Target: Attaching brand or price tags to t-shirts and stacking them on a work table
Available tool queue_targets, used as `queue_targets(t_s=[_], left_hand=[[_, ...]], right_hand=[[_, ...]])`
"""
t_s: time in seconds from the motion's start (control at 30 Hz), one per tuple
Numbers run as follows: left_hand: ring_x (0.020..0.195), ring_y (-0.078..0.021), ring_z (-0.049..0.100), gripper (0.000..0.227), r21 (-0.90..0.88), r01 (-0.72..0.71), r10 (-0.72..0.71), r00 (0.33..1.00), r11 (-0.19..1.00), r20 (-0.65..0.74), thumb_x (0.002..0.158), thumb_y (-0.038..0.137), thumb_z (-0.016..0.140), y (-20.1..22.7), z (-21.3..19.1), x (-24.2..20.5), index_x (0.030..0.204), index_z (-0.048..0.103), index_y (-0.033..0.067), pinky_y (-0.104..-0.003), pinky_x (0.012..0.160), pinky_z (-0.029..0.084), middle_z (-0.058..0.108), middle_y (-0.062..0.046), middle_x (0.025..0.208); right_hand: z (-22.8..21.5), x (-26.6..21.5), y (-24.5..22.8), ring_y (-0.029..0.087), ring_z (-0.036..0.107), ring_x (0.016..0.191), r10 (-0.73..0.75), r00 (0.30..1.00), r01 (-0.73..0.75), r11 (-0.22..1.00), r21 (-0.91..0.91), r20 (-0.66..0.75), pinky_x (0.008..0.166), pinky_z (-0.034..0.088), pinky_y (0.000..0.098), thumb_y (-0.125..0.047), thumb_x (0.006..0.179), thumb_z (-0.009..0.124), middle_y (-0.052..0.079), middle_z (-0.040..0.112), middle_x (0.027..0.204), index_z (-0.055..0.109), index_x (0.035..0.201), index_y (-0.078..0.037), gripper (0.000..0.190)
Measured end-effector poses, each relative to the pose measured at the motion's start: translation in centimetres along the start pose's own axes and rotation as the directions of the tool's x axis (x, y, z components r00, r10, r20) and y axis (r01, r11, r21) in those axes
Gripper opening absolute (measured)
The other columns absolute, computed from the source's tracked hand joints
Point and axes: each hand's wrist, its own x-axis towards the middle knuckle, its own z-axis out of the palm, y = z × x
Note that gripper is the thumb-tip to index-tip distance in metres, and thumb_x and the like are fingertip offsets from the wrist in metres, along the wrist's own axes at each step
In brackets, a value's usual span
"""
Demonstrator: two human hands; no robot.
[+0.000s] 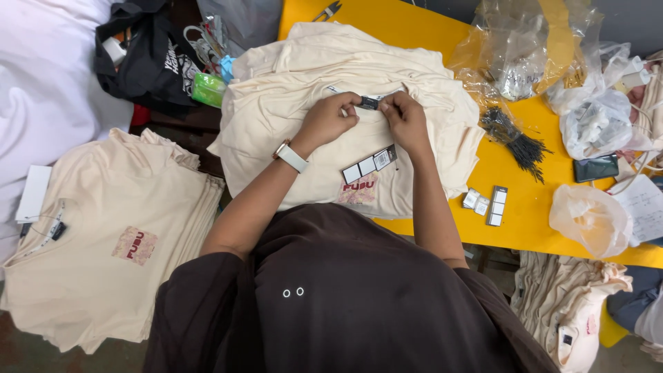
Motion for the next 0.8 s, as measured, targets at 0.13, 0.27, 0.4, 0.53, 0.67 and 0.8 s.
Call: queue_targets(t_s=[0.13,0.27,0.4,0.53,0.67,0.8], left_hand=[[0.080,-0.0168,0.075,0.054,-0.031,-0.010,0.010,1.000,0.999,0.019,0.080,0.022,0.071,-0.1,-0.4,-0.3,0.134,0.066,0.0272,-0.030,0.073,0.056,0.074,0.001,0.092],[0.078,-0.0163,0.074,0.059,-0.032,-0.057,0.059,0.997,0.998,0.057,0.081,0.020,0.070,1.0,-1.2,-1.1,0.139,0.062,0.0273,-0.030,0.071,0.056,0.075,0.001,0.092],[0.077,-0.0186,0.074,0.049,0.035,-0.099,0.097,0.993,0.994,0.062,0.080,0.018,0.070,1.9,-1.7,-1.9,0.129,0.068,0.0245,-0.033,0.069,0.056,0.076,0.001,0.089],[0.078,-0.0200,0.075,0.055,0.032,-0.120,0.119,0.992,0.992,0.034,0.080,0.018,0.071,0.7,-0.9,-1.5,0.135,0.064,0.0226,-0.035,0.071,0.056,0.076,-0.001,0.089],[0.081,-0.0246,0.076,0.042,0.088,-0.117,0.118,0.993,0.989,-0.007,0.087,0.021,0.065,1.2,-0.8,-1.6,0.128,0.066,0.0229,-0.040,0.074,0.058,0.077,-0.001,0.089],[0.073,-0.0243,0.076,0.025,0.106,-0.091,0.097,0.994,0.990,-0.049,0.095,0.023,0.053,1.5,-0.5,-1.7,0.116,0.066,0.0218,-0.041,0.073,0.057,0.076,0.002,0.078]], right_hand=[[0.5,0.3,-0.1,0.020,0.062,0.081,0.025,0.998,-0.024,1.000,0.017,-0.053,0.076,0.049,0.0355,-0.009,0.098,0.071,0.009,0.066,0.082,0.076,0.095,-0.008,0.006],[0.2,0.1,-1.6,0.034,0.065,0.078,-0.117,0.991,0.111,0.988,-0.103,-0.059,0.074,0.051,0.0430,-0.006,0.095,0.075,0.015,0.065,0.080,0.075,0.092,-0.007,0.003],[0.1,0.1,-2.8,0.036,0.065,0.082,-0.278,0.954,0.250,0.944,-0.215,-0.111,0.077,0.053,0.0437,-0.004,0.096,0.073,0.013,0.063,0.083,0.074,0.092,-0.002,0.005],[0.5,0.8,-1.2,0.036,0.064,0.084,-0.358,0.931,0.340,0.923,-0.178,-0.077,0.078,0.053,0.0449,-0.004,0.094,0.077,0.013,0.062,0.083,0.074,0.092,-0.002,0.004],[1.0,1.3,-1.2,0.034,0.064,0.083,-0.329,0.937,0.327,0.944,-0.038,-0.114,0.082,0.051,0.0415,-0.002,0.092,0.077,0.013,0.065,0.083,0.078,0.092,-0.003,0.001],[1.1,1.2,-0.3,0.029,0.065,0.082,-0.296,0.947,0.301,0.953,0.023,-0.125,0.082,0.051,0.0378,-0.004,0.088,0.083,0.010,0.069,0.083,0.081,0.092,-0.006,0.005]])
